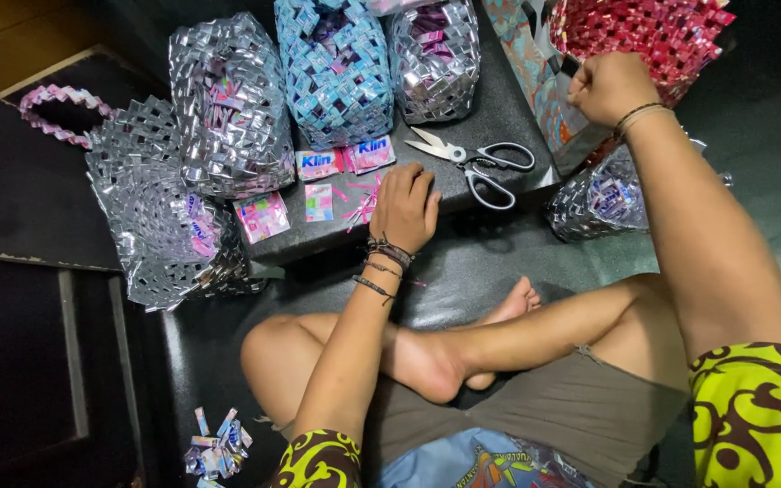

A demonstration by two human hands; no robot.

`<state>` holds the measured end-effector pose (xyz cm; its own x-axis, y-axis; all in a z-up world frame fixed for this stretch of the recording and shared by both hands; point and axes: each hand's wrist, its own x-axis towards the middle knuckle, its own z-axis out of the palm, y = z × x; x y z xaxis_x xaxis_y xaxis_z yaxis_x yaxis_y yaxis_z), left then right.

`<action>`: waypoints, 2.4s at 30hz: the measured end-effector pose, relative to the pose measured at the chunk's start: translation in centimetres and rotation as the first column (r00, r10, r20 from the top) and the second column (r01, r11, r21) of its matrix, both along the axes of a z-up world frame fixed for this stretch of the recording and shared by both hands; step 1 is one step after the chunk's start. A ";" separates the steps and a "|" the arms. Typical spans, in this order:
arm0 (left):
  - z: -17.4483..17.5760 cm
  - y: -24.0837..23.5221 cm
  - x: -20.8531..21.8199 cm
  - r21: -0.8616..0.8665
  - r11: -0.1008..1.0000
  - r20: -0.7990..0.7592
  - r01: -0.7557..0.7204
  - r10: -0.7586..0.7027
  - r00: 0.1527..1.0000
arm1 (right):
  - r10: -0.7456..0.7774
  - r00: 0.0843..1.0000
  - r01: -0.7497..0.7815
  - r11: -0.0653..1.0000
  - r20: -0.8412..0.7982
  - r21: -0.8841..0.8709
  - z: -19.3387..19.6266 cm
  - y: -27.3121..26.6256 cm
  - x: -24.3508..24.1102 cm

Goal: The person weaves baskets using strips from recycled detergent sachets, handling both individual sachets and partially completed woven sections.

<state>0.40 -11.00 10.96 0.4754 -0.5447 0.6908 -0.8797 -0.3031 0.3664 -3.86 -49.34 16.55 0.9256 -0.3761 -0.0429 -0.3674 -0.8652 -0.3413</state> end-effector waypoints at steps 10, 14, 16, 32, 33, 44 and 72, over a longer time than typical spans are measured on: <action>0.1 0.2 0.0 -0.008 1.000 -0.010 -0.001 0.001 1.000 | 0.035 0.968 -0.125 0.927 -0.249 -0.354 -0.4 1.0 1.0; -0.3 0.1 0.2 -0.028 1.000 -0.008 0.003 -0.003 1.000 | 0.074 0.972 -0.123 0.969 -0.224 -0.215 0.4 1.4 1.0; -0.5 0.1 0.2 -0.028 1.000 -0.010 0.002 -0.002 1.000 | 0.047 0.971 -0.108 0.960 -0.235 -0.257 0.3 1.1 0.9; 0.8 0.7 -0.1 0.085 0.995 0.057 -0.043 0.038 0.998 | 0.143 0.990 -0.135 0.954 0.010 -0.266 1.1 0.9 -2.3; 1.2 0.9 -0.2 0.140 0.987 0.085 -0.084 0.073 0.994 | 0.169 0.984 -0.142 0.929 0.050 -0.342 1.5 1.6 -2.8; 3.7 8.2 -0.5 -0.357 0.898 0.018 -0.258 0.282 0.959 | 0.410 0.896 -0.431 0.714 0.170 0.551 -0.9 25.4 -9.5; -7.0 14.7 -4.1 -0.101 0.915 -0.698 -0.392 0.215 0.683 | -0.013 0.999 0.022 0.979 -0.048 0.205 -22.8 28.7 -4.1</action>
